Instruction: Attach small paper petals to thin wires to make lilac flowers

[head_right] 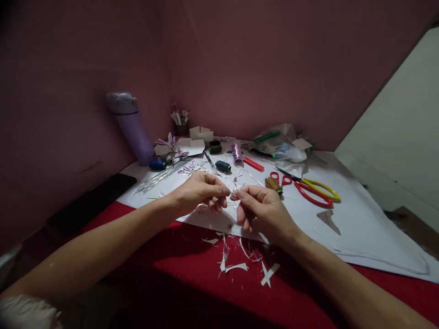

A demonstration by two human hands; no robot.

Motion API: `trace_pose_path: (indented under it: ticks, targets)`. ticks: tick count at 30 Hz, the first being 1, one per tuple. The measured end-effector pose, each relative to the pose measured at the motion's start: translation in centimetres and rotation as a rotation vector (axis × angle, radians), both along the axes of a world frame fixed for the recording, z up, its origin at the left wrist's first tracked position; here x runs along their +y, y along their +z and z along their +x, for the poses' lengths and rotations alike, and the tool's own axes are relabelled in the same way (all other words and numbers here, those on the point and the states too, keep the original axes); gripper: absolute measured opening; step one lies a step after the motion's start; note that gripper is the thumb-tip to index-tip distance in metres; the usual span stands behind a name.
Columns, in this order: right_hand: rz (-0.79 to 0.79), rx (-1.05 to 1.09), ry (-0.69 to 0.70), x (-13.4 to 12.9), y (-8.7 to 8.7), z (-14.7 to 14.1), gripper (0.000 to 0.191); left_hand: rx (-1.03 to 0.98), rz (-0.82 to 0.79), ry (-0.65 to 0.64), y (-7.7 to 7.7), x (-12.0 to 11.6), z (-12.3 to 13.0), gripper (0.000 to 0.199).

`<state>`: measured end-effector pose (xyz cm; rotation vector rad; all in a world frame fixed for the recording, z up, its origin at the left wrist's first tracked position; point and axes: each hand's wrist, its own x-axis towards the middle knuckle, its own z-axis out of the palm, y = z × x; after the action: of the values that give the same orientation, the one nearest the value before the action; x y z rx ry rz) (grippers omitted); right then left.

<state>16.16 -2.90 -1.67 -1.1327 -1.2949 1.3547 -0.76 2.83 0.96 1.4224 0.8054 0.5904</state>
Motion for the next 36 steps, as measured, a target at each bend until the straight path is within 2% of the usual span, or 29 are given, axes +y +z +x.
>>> trace_pose_path:
  ticks: [6, 12, 18, 28, 36]
  targets:
    - [-0.007, -0.033, -0.01, -0.14, 0.17, -0.11, 0.026, -0.036, -0.055, -0.077, -0.32, 0.07, -0.17, 0.018]
    - [0.014, -0.04, -0.032, -0.31, 0.52, -0.15, 0.025, -0.126, -0.172, -0.155, -0.65, 0.36, -0.35, 0.044]
    - [0.019, -0.061, -0.026, -0.48, 0.71, -0.25, 0.025, -0.08, -0.146, -0.171, -0.56, 0.31, -0.54, 0.027]
    - [0.021, -0.049, -0.065, -0.27, 0.53, -0.27, 0.027, -0.052, -0.116, -0.094, -0.53, 0.28, -0.35, 0.019]
    - [0.005, -0.056, -0.042, -0.27, 0.41, -0.29, 0.028, -0.032, -0.075, -0.094, -0.64, 0.29, -0.4, 0.016]
